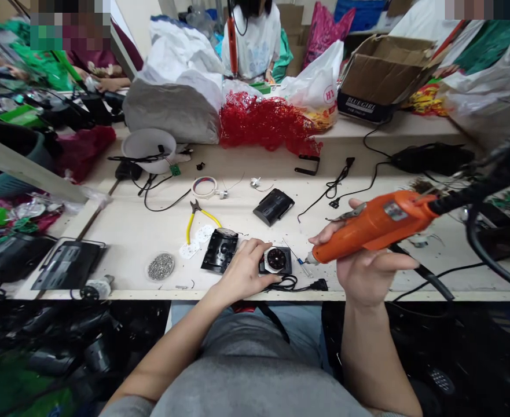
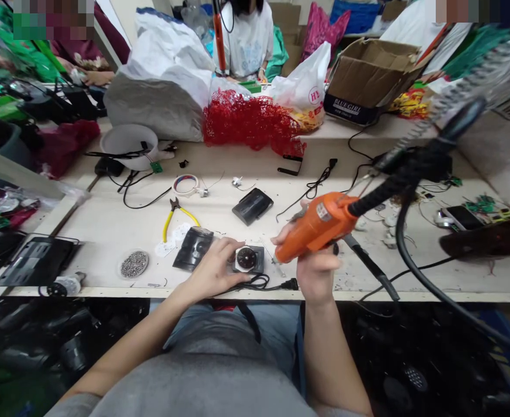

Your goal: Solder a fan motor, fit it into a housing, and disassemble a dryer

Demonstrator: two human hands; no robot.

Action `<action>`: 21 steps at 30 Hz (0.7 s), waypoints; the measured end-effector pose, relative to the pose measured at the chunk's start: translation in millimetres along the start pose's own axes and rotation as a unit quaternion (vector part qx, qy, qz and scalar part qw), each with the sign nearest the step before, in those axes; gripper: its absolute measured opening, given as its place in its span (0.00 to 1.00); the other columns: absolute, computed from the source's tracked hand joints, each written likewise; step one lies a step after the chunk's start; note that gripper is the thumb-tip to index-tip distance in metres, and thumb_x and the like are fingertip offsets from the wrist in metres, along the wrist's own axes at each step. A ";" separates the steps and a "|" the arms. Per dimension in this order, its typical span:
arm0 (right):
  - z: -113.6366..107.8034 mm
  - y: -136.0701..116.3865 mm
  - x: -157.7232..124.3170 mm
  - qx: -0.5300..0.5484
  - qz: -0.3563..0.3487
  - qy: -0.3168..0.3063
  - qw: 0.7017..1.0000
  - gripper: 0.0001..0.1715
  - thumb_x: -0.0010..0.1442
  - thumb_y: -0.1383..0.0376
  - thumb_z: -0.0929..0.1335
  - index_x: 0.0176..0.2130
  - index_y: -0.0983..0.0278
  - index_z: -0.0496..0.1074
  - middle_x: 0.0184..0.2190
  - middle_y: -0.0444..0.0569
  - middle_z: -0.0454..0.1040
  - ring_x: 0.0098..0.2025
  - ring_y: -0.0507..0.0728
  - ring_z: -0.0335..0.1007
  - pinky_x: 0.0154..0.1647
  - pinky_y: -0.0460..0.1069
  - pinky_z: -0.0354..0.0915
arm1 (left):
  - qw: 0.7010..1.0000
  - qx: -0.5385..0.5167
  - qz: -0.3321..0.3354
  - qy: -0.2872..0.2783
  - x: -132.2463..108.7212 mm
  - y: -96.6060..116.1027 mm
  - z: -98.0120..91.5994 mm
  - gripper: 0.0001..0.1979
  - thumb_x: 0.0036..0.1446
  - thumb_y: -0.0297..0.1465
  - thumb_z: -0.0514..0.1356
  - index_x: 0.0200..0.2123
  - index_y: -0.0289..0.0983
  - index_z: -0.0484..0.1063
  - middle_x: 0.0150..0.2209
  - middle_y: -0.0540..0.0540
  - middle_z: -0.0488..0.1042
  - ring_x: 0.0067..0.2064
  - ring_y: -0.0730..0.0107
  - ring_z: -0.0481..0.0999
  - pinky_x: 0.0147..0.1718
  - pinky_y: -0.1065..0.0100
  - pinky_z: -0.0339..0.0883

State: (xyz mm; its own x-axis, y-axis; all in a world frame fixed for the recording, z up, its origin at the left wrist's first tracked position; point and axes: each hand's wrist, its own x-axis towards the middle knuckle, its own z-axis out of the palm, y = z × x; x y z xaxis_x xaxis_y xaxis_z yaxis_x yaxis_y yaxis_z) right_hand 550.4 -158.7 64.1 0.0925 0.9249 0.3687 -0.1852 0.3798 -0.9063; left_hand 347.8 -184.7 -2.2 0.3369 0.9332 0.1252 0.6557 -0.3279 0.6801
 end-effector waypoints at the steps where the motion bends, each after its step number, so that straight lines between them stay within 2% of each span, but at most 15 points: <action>1: 1.0 -3.0 0.7 0.007 0.018 -0.015 1.000 0.47 0.56 0.27 0.59 0.52 0.58 0.73 0.26 0.45 0.74 0.27 0.58 0.72 0.28 0.54 0.72 | 1.000 -0.006 -0.001 0.003 0.0 -0.4 0.5 0.34 0.50 0.38 0.73 0.58 0.39 0.68 0.50 0.41 0.72 0.53 0.52 0.71 0.53 0.52 0.69; 3: 5.0 -6.4 1.4 0.016 0.046 -0.027 0.998 0.51 0.57 0.26 0.54 0.52 0.59 0.74 0.25 0.46 0.74 0.26 0.58 0.71 0.25 0.52 0.69 | 1.000 -0.016 -0.002 0.009 0.2 -1.9 1.5 0.34 0.50 0.37 0.74 0.59 0.38 0.69 0.51 0.41 0.72 0.53 0.53 0.71 0.53 0.53 0.69; 7: 18.3 -7.3 0.9 0.051 0.053 -0.015 0.997 0.49 0.56 0.26 0.57 0.46 0.61 0.78 0.21 0.46 0.71 0.19 0.55 0.65 0.17 0.49 0.61 | 0.999 -0.029 -0.004 0.013 1.3 -7.2 2.6 0.31 0.49 0.35 0.74 0.56 0.39 0.72 0.50 0.42 0.74 0.52 0.55 0.72 0.53 0.55 0.69; 9: 24.5 -7.6 0.2 0.076 0.042 0.003 0.996 0.46 0.55 0.26 0.58 0.42 0.59 0.79 0.23 0.47 0.73 0.18 0.54 0.64 0.15 0.49 0.59 | 0.999 -0.041 -0.008 0.015 2.1 -10.8 2.6 0.30 0.48 0.34 0.75 0.54 0.40 0.73 0.49 0.43 0.74 0.52 0.55 0.72 0.53 0.55 0.69; 12: 30.1 -8.8 -2.3 0.106 0.034 0.017 0.994 0.44 0.52 0.25 0.59 0.39 0.56 0.77 0.33 0.49 0.78 0.17 0.54 0.66 0.15 0.50 0.61 | 0.998 -0.064 -0.011 0.016 3.6 -15.2 2.7 0.30 0.45 0.34 0.76 0.52 0.40 0.75 0.48 0.44 0.75 0.52 0.55 0.73 0.53 0.55 0.68; 14: 31.9 -9.4 -5.3 0.119 0.028 0.013 0.992 0.41 0.51 0.26 0.61 0.40 0.54 0.76 0.36 0.49 0.80 0.18 0.55 0.68 0.16 0.51 0.63 | 0.997 -0.068 -0.012 0.018 4.4 -15.6 3.0 0.30 0.44 0.35 0.76 0.52 0.41 0.75 0.48 0.44 0.75 0.51 0.55 0.73 0.53 0.54 0.68; 18: 36.3 -7.2 -10.7 0.121 0.029 -0.017 0.992 0.37 0.51 0.30 0.64 0.40 0.54 0.76 0.36 0.51 0.79 0.21 0.58 0.70 0.21 0.55 0.65 | 0.998 -0.052 -0.017 0.013 5.0 -9.3 2.6 0.28 0.46 0.34 0.75 0.51 0.40 0.75 0.47 0.43 0.75 0.50 0.55 0.73 0.52 0.53 0.68; 21: 41.0 -3.8 -11.0 0.086 0.038 -0.033 0.995 0.42 0.49 0.28 0.60 0.41 0.56 0.76 0.28 0.51 0.76 0.20 0.60 0.67 0.22 0.56 0.64 | 0.999 -0.036 -0.029 0.005 5.6 -2.1 1.2 0.25 0.48 0.32 0.72 0.50 0.38 0.76 0.44 0.43 0.75 0.48 0.55 0.73 0.50 0.54 0.69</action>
State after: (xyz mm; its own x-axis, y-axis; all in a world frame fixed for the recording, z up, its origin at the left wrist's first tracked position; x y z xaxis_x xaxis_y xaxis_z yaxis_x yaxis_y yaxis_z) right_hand 509.9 -169.6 71.9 0.0084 0.9482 0.3176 -0.3548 0.2998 -0.8856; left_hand 349.1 -179.0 -3.8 0.2929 0.9518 0.0908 0.6233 -0.2621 0.7367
